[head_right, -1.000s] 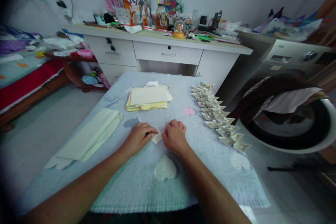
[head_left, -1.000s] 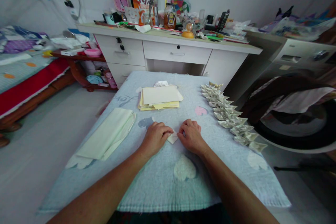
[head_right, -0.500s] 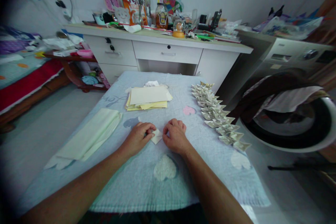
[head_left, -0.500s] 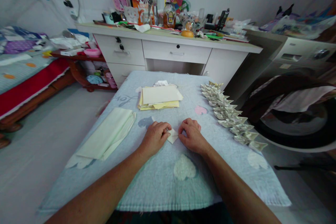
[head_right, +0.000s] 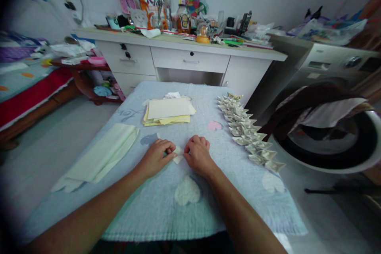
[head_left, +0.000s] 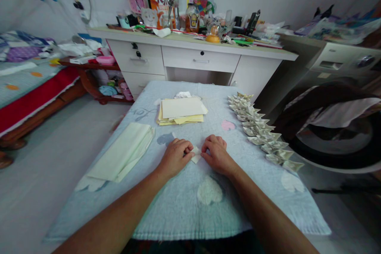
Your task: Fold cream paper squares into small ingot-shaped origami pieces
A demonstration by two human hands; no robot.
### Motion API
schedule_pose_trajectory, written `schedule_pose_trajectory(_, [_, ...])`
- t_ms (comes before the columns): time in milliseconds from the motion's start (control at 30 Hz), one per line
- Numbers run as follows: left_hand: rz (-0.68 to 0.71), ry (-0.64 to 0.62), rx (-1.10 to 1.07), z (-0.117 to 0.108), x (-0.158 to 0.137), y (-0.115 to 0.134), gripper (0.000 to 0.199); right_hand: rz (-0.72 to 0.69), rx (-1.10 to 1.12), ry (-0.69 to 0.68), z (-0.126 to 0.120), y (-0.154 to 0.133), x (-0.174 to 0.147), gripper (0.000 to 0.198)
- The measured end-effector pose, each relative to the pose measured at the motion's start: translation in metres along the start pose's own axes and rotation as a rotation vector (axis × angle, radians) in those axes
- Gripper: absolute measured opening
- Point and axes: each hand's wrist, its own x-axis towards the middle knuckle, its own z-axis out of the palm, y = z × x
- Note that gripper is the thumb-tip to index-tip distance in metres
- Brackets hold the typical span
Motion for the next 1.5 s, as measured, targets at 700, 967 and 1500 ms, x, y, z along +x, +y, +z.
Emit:
schedule_pose_trajectory(700, [0.005,-0.011,0.093,0.004,0.004,-0.004,0.013,-0.029,-0.066,-0.052,-0.001,-0.001,0.006,0.008])
schedule_pose_trajectory(967, [-0.003,-0.005,0.160,0.004,0.003,0.000,0.012,-0.012,-0.034,-0.029,-0.004,0.005,0.003,0.017])
schedule_pose_trajectory(1500, [-0.128,0.088,0.292,0.003,-0.002,0.003,0.015,-0.021,-0.128,0.048,0.011,-0.003,0.009,0.013])
